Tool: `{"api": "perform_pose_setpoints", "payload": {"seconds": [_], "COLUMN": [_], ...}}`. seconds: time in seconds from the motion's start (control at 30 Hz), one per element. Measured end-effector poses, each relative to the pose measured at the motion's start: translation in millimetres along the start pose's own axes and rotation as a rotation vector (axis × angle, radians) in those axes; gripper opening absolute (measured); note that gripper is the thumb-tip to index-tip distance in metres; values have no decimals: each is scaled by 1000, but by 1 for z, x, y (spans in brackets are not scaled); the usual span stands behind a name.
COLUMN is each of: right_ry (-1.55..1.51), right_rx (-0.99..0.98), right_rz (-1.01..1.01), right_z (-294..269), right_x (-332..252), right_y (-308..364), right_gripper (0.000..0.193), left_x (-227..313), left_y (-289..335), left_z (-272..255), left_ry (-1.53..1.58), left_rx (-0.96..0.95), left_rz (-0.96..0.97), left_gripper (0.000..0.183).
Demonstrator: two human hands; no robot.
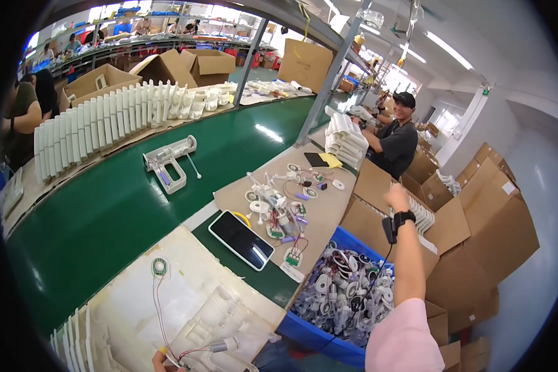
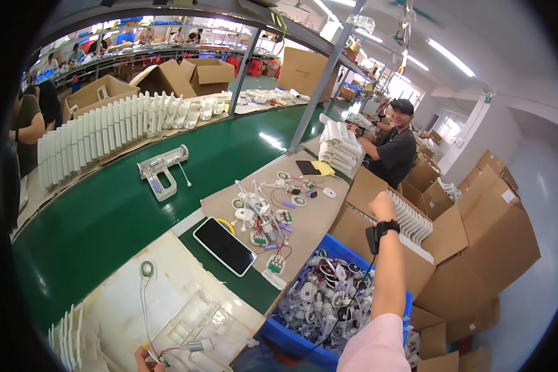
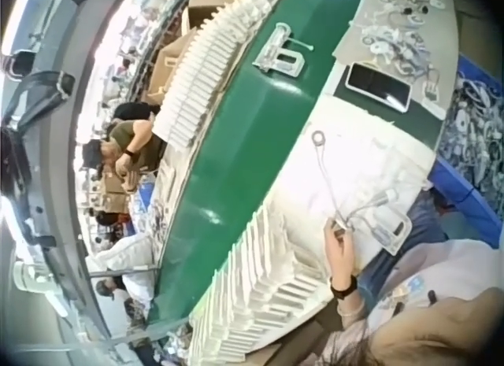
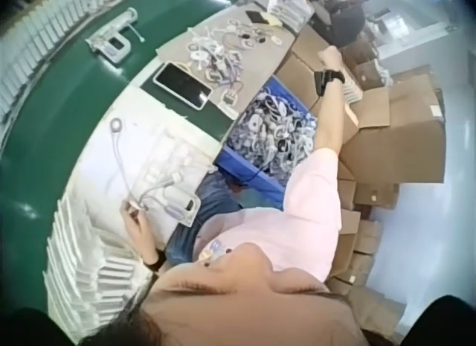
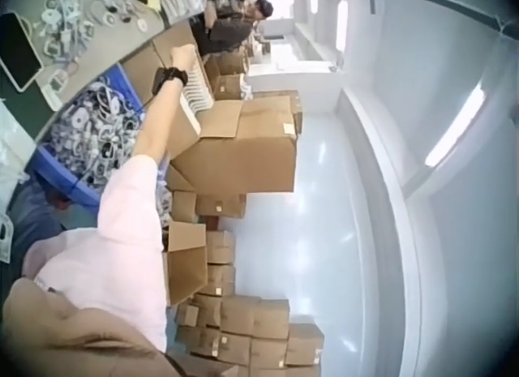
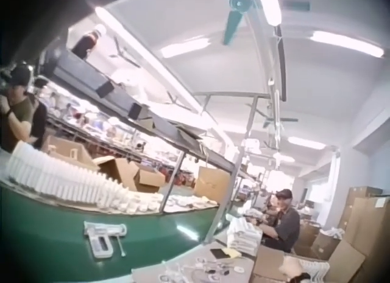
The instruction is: The person picks up a motor assembly from a blue bin, places it into a plastic housing, and secures the internal components by hand. They then press a control panel into the housing and pass the assembly to another worker.
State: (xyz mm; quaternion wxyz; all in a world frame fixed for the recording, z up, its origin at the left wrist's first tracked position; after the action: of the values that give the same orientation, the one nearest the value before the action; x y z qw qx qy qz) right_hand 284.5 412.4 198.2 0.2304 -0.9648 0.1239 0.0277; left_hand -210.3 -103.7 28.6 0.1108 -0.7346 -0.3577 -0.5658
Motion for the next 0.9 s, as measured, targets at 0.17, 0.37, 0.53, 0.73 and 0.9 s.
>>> {"api": "perform_pose_setpoints", "payload": {"seconds": [0.17,0.37,0.53,0.73,0.9], "right_ry": [-2,-806,-1900,-2280,-3171], "right_rx": [-16,-367,-675,-417,-84], "right_rz": [-60,-112,474,764,1091], "right_z": [38,66,50,41,28], "right_x": [-1,-38,-63,-38,-39], "right_y": [9,17,31,36,75], "right_gripper": [26,18,14,18,29], "left_x": [3,12,2,-8,-3], "left_y": [0,-7,10,11,18], "left_z": [3,9,4,7,9], "left_ry": [14,-26,-42,-50,-9], "left_rx": [-15,-50,11,1,23], "left_rz": [-16,37,56,-5,28], "left_gripper": [46,47,46,46,45]}}
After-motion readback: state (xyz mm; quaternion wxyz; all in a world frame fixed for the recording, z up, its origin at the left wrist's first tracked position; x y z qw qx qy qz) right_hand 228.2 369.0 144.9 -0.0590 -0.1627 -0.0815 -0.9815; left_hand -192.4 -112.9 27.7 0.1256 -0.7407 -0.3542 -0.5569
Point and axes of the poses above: each hand's wrist, its own y-axis away from the middle knuckle, its own z-axis out of the palm, x = y × z, the point moved 7 cm from there along -y, towards the middle knuckle, and after that the axes turned 2 degrees about x, right-handed, at the moved point
